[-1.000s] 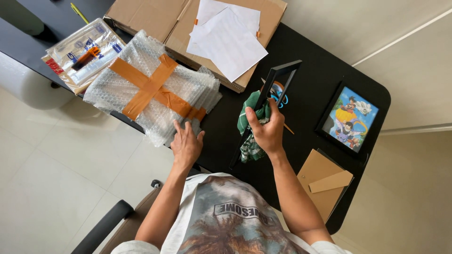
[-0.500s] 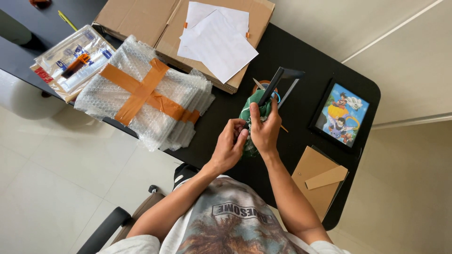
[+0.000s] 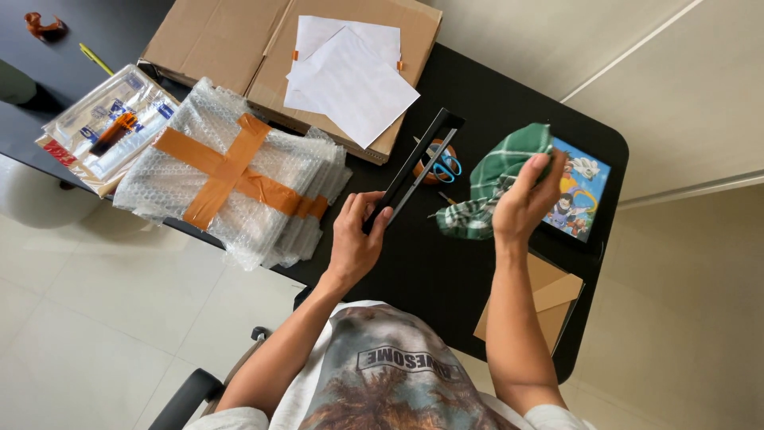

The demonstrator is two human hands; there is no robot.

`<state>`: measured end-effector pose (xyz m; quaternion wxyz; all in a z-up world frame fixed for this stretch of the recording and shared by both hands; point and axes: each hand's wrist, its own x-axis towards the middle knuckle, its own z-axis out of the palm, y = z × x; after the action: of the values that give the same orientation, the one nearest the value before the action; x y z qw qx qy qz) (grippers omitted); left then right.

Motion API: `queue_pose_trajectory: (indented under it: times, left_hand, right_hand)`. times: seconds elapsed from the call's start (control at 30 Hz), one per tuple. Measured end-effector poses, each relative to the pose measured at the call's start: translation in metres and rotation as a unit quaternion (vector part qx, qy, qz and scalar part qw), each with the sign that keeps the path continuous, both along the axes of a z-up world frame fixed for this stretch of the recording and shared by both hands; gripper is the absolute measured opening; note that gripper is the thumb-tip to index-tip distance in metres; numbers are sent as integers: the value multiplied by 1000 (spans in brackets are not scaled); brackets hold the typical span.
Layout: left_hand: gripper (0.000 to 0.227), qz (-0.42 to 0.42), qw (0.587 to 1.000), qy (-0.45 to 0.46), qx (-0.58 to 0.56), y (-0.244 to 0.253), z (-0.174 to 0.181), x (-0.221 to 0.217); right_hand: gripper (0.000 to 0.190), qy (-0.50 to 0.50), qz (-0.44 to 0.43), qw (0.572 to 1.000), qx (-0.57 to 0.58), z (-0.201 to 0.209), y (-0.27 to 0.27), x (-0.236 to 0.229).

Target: The person wipes a wooden picture frame backing and then a piece of glass with a cloth before placing the glass into a black frame.

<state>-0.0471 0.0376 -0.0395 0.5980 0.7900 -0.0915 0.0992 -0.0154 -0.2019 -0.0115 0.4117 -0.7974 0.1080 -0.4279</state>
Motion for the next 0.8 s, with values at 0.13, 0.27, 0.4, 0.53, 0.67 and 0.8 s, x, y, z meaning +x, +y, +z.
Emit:
queue_pose_trajectory:
  times: [0.13, 0.27, 0.4, 0.53, 0.67, 0.8]
  left_hand:
    - [20, 4, 999, -17, 48, 7, 14, -3]
    - [17, -2, 995, -66, 77, 9, 17, -4]
    - [18, -22, 989, -91, 115, 23, 21, -1]
    - [18, -26, 987, -94, 129, 36, 25, 6]
    - [16, -65, 988, -100, 96, 44, 28, 12]
    - [15, -87, 990, -91, 66, 47, 30, 18]
  right_hand:
    - [24, -97, 10, 991, -92, 54, 22, 16]
    - [36, -100, 99, 947, -289, 60, 28, 30]
    - [49, -46, 155, 910, -383, 45, 13, 35]
    - [57, 45, 219, 912, -343, 14, -16, 36]
    - [42, 147, 298, 914, -235, 7, -35, 21]
    - [38, 201, 330, 904, -183, 16, -43, 10]
